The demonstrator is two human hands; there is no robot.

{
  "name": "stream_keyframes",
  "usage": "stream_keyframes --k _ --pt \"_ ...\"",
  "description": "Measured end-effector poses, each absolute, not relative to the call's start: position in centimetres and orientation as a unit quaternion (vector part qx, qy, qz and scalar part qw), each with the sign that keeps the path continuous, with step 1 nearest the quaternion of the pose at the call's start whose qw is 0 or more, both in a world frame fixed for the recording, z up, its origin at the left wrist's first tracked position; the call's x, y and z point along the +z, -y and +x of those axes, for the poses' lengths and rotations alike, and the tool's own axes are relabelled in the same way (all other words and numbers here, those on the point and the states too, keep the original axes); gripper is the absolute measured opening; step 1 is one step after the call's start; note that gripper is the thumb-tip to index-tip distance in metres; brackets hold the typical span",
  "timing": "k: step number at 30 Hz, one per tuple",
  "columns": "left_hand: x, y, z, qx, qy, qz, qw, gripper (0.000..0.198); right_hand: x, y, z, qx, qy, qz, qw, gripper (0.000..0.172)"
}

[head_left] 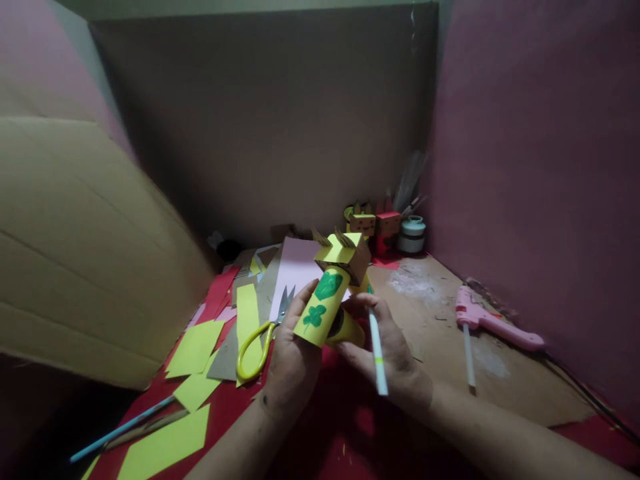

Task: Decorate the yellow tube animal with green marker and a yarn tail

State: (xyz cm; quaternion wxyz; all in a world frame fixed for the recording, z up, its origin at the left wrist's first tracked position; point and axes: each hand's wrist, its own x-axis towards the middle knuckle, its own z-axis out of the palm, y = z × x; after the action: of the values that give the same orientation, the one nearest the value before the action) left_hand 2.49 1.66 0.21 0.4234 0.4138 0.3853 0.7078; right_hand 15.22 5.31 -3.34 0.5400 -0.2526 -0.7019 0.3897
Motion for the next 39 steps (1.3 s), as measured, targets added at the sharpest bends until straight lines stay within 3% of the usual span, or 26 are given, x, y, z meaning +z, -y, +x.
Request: stream_keyframes --k 7,14,19,24,30,39 --pt "0.5 -0.9 1.6 0.669 -0.457 0.466 0.357 0.048 -3.3 -5.1 15.5 0.369 0.683 -0.276 0.566 0.042" --pt "1.8 -1.3 0.0 0.669 -0.429 0.489 0.359 0.035 -0.7 -7.9 17.1 0.32 0.575 -0.314 0.684 0.026" --pt "2.4 -1.8 -1.1 0.653 -0.389 0.476 0.443 0.033 -0.2 -9.1 17.7 0.494 0.551 -0.259 0.621 0.038" --pt "1.8 -2.7 -2.1 0.641 -0.359 0.477 0.482 0.028 -0.3 -8.3 17.4 0.605 0.55 -0.173 0.548 0.037" --pt "1.2 -3.1 -3.3 0.647 -0.343 0.458 0.504 0.022 0.1 -7.9 17.1 0.631 0.561 -0.158 0.512 0.042" --pt "2.0 -3.8 -4.5 0.667 -0.338 0.44 0.497 0.043 0.4 -8.4 17.2 0.631 0.481 -0.179 0.582 0.046"
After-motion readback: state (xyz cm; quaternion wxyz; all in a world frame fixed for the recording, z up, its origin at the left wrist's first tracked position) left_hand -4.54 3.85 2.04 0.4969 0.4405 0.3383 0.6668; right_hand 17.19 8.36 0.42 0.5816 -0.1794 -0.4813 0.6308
